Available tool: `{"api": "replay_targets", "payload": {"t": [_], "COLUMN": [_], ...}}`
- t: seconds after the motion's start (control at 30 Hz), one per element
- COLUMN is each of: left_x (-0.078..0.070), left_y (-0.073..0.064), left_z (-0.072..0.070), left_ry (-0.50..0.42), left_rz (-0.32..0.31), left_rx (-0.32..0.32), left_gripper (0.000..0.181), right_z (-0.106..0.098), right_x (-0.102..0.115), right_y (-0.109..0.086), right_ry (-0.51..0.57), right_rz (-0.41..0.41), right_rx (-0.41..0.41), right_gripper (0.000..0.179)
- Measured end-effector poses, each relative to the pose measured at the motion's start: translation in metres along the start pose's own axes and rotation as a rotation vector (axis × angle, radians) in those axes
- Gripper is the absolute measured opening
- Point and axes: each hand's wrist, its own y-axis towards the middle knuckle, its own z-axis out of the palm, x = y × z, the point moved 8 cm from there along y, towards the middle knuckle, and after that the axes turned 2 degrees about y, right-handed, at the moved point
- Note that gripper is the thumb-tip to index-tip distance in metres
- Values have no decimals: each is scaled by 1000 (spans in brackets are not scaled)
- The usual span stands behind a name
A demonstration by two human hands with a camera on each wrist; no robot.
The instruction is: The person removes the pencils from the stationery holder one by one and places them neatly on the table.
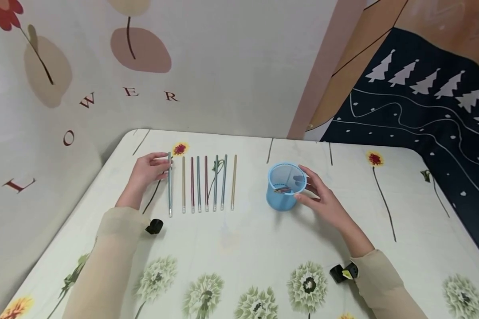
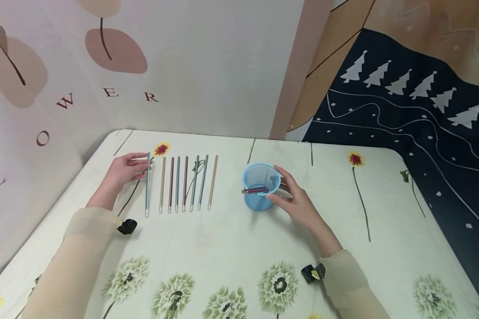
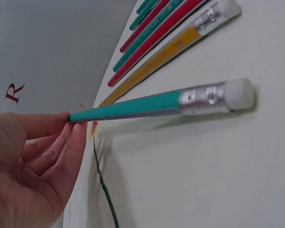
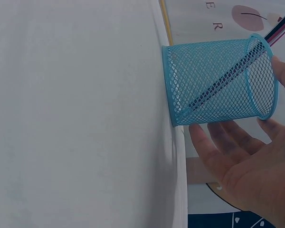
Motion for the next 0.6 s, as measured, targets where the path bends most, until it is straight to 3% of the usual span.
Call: {"api": "replay_targets", "payload": {"t": [0.3,0.6], "left_x": [14,-4], "left_y": [7,6], "left_z": [7,13], "left_ry": [30,163], "left_rz": [-74,-43], "left_rx": [-25,-75], "left_gripper": [46,46], "right_z": [3,2], "right_x": [-1,-1], "right_y": [1,-1], "right_ry": [-3,-2], "right_rz": [5,21], "right_rx": [2,-7], "right_gripper": [73,73]}}
